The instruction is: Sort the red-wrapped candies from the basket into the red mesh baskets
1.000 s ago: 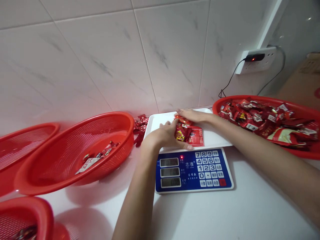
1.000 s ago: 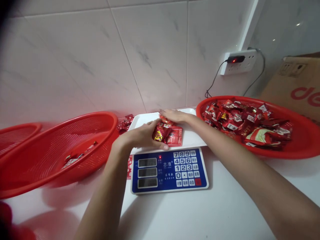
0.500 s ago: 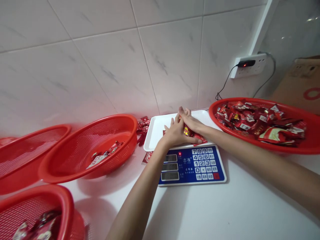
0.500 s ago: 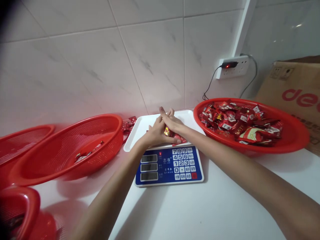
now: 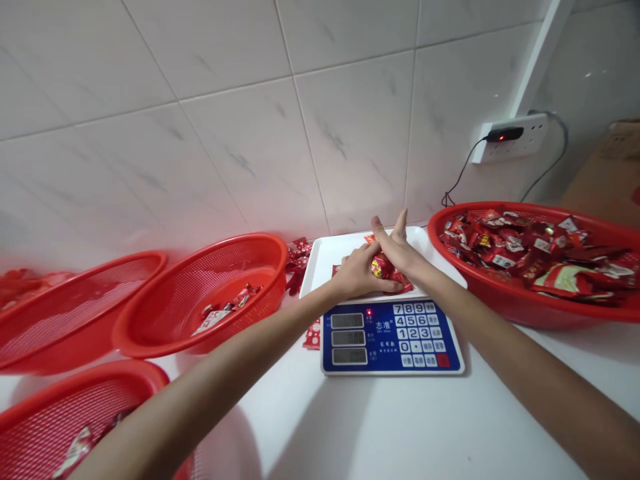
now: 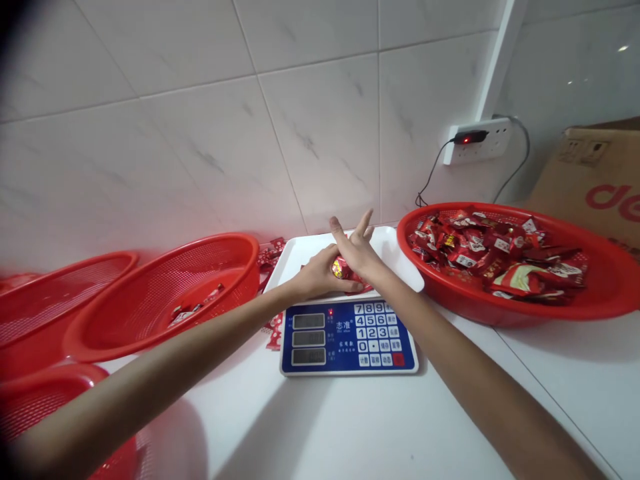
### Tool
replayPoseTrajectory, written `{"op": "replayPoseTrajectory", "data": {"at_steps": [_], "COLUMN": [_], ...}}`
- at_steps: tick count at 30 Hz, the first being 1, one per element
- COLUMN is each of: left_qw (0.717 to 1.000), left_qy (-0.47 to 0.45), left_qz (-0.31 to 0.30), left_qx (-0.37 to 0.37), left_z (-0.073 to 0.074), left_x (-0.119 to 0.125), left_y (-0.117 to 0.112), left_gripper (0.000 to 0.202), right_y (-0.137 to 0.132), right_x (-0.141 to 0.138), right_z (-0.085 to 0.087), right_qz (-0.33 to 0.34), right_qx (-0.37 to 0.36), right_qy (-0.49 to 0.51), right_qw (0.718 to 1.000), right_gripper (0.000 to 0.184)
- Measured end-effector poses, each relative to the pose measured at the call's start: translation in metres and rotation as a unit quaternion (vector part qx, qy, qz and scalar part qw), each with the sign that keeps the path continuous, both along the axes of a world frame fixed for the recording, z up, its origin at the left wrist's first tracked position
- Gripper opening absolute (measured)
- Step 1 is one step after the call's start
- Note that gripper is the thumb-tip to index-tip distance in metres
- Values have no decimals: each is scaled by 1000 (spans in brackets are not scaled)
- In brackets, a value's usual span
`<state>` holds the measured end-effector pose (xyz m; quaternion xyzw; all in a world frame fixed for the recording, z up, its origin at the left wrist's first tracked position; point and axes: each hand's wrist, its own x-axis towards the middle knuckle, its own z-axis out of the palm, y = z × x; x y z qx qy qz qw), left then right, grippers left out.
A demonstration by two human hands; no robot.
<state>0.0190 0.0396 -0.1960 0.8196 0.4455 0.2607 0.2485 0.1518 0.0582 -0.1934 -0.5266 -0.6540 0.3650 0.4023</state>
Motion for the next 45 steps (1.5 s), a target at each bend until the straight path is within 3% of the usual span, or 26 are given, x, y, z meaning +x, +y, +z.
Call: {"op": "replayPoseTrajectory", "data": {"at_steps": [3, 8, 11, 14, 18, 22, 27, 30, 33, 35, 39, 41, 45], "left_qw": [1000, 997, 996, 995, 993, 991, 997, 998, 994, 992, 994, 996, 996], "left_qy": [-28, -68, -86, -94, -114, -134, -81, -37, -14, -8, 1, 8, 30], "left_qz": [-2, 1, 4, 2, -2, -12, 9, 57, 98, 109, 83, 64, 48], "left_qx": [1, 20, 27, 23, 24, 15, -8, -18, -49, -70, -75, -69, -65], "left_z": [0, 2, 4, 9, 23, 44, 61, 57, 42, 31, 13, 10, 8], "left_x": [-2, -8, -11, -14, -16, -14, -25, -49, -76, -86, -83, -76, -64], "left_y": [0, 0, -1, -1, 8, 17, 6, -5, -11, -12, -8, -5, 1], "left_gripper": [67, 57, 54, 50, 48, 49, 46, 44, 44, 46, 48, 52, 89], "right_y": [-13, -18, -11, -6, -10, -13, -15, -16, -19, -25, -41, -46, -46], "right_x": [0, 11, 21, 29, 29, 29, 33, 27, 14, 7, -2, -4, -6], "right_z": [2, 2, 3, 6, 13, 18, 18, 10, 1, -3, -1, 1, 1], "right_qz": [-36, 10, 47, 89, 132, 150, 199, 219, 225, 264, 288, 285, 262], "right_qx": [-4, 13, -37, -97, -129, -113, -79, -80, -42, -29, -29, -32, -79], "right_qy": [37, 15, 28, 111, 208, 267, 223, 170, 107, 68, 11, 35, 83], "right_qw": [999, 1000, 998, 985, 961, 945, 951, 957, 968, 962, 957, 957, 958], "right_gripper": [126, 123, 114, 101, 89, 79, 64, 64, 57, 55, 65, 72, 94]}}
